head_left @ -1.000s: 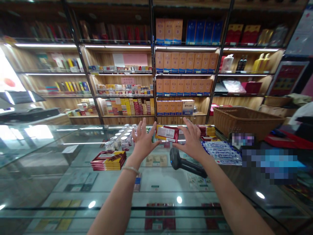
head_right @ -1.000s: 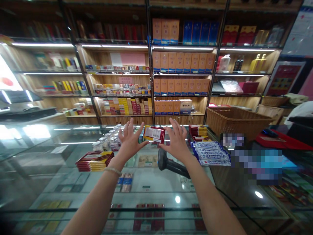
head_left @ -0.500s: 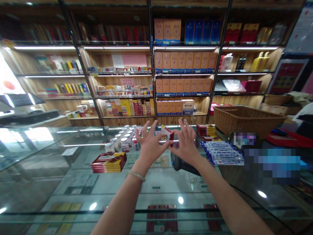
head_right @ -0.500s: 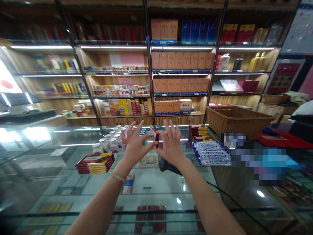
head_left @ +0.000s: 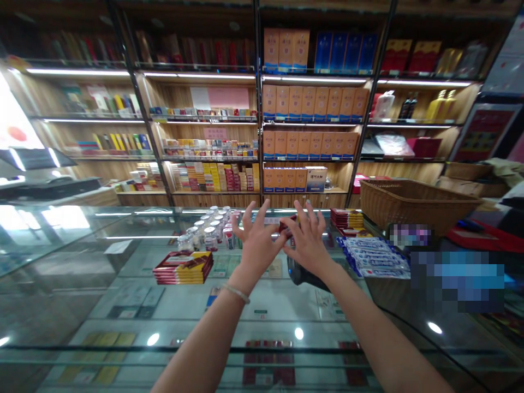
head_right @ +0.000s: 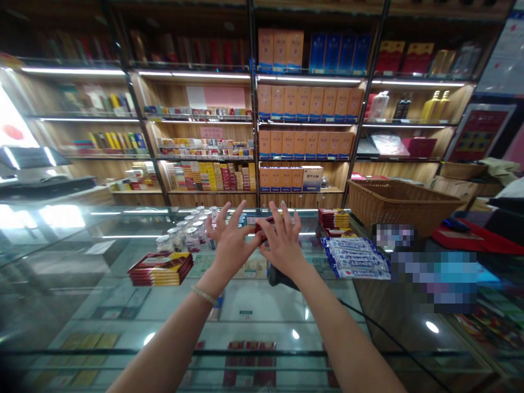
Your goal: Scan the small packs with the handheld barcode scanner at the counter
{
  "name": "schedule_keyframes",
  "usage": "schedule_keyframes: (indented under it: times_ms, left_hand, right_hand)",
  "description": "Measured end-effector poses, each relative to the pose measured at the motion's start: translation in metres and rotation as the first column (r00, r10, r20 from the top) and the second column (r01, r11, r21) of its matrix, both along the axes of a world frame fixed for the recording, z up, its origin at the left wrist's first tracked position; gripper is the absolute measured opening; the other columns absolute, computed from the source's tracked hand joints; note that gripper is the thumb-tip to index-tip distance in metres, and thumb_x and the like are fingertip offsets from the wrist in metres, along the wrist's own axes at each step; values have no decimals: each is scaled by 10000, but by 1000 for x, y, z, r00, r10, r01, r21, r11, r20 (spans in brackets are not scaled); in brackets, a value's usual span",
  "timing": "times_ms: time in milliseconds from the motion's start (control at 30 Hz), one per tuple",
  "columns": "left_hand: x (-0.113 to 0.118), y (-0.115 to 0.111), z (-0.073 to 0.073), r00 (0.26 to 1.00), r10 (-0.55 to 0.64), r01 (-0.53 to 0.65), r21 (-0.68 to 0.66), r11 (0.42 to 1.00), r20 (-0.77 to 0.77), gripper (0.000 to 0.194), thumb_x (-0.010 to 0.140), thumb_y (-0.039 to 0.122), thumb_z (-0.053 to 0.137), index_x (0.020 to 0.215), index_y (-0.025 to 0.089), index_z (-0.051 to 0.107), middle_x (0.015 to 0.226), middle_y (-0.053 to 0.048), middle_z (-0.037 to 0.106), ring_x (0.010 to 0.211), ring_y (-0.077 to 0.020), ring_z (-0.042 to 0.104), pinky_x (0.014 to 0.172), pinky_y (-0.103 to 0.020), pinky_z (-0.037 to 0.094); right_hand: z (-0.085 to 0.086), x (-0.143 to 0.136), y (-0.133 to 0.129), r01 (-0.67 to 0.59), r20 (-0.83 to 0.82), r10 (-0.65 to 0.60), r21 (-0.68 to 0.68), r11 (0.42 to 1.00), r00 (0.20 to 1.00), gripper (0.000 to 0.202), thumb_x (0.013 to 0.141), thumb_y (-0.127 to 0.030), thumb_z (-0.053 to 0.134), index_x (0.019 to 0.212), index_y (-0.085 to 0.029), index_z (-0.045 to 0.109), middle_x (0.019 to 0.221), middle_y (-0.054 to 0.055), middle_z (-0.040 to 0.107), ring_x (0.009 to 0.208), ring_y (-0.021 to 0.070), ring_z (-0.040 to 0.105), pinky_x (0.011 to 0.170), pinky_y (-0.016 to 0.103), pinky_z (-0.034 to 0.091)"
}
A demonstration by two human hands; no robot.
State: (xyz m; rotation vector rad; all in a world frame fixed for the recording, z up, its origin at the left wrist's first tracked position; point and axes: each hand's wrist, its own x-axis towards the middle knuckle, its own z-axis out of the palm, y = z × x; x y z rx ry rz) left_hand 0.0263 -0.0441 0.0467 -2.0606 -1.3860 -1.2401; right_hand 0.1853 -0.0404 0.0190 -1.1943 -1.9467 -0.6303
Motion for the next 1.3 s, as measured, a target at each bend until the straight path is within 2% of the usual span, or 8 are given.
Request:
schedule_keyframes:
  times_ms: [333, 567, 700, 767, 833, 900, 1067, 1300]
  left_hand:
    - [-11, 13, 2, 995, -2, 10, -75, 997, 104, 202, 896, 358, 649, 793, 261, 792, 1622, 2, 428, 1523, -390, 251, 1209, -709, 153]
    - [-18, 25, -2, 993, -18, 28, -95, 995, 113, 253, 936, 396, 595, 856, 279, 804, 1624, 1, 424, 1532, -376, 245, 1218, -680, 183]
    - [-22, 26, -4, 998, 45, -41, -78, 996, 49, 299, 951, 472, 570, 992, 286, 800, 1656, -38, 367, 1542, -383, 226, 1218, -679, 148]
    - [-25, 25, -5, 997, 75, -75, -32, 997, -21, 452, 893, 581, 628, 1220, 287, 735, 1679, -92, 308, 1544, -401, 215, 1223, -680, 89]
    - [-28, 24, -5, 992, 74, -72, 24, 997, -100, 781, 786, 687, 703, 1438, 277, 579, 1685, -143, 275, 1544, -413, 214, 1236, -658, 26]
    - [-31, 24, -6, 984, 61, -51, 62, 997, -169, 956, 722, 720, 745, 1527, 286, 467, 1683, -154, 273, 1545, -415, 213, 1245, -631, -18]
    - [-34, 24, -9, 967, 62, -45, 77, 996, -246, 776, 735, 602, 801, 1435, 375, 553, 1692, -103, 269, 1547, -419, 215, 1238, -648, -31]
    - [-37, 25, -1, 945, 74, -53, 75, 996, -319, 750, 675, 501, 882, 1354, 348, 605, 1682, -137, 284, 1543, -419, 235, 1222, -695, 10]
  right_hand:
    - [-4, 31, 14, 102, -3, -102, 35, 994, 995, 750, 862, -466, 703, 1503, -207, 412, 1691, 181, 197, 1568, 379, 84, 1209, 653, 81]
    - [-8, 47, 20, 154, -17, -154, 57, 986, 988, 598, 853, -455, 725, 1367, -207, 544, 1659, 186, 279, 1545, 389, 162, 1204, 655, 99]
    - [-5, 48, 18, 153, -8, -153, 74, 985, 988, 578, 861, -470, 712, 1347, -199, 554, 1660, 188, 278, 1544, 392, 160, 1205, 662, 84]
    - [-3, 49, 17, 154, -12, -154, 74, 985, 988, 568, 868, -470, 703, 1342, -195, 555, 1662, 190, 272, 1545, 391, 152, 1204, 664, 76]
    - [-1, 51, 16, 157, -15, -156, 66, 985, 988, 553, 871, -468, 698, 1329, -189, 562, 1662, 193, 269, 1547, 389, 141, 1205, 662, 76]
    - [-1, 51, 16, 158, -12, -157, 54, 986, 987, 551, 869, -469, 697, 1323, -186, 567, 1660, 195, 272, 1546, 391, 136, 1203, 662, 79]
    - [-1, 51, 15, 147, 19, -148, 37, 988, 989, 552, 853, -458, 711, 1312, -182, 577, 1659, 191, 281, 1545, 390, 131, 1209, 662, 50]
    - [-5, 49, 18, 126, 17, -126, 26, 992, 992, 559, 849, -489, 717, 1307, -194, 593, 1671, 177, 261, 1558, 373, 108, 1215, 653, 53]
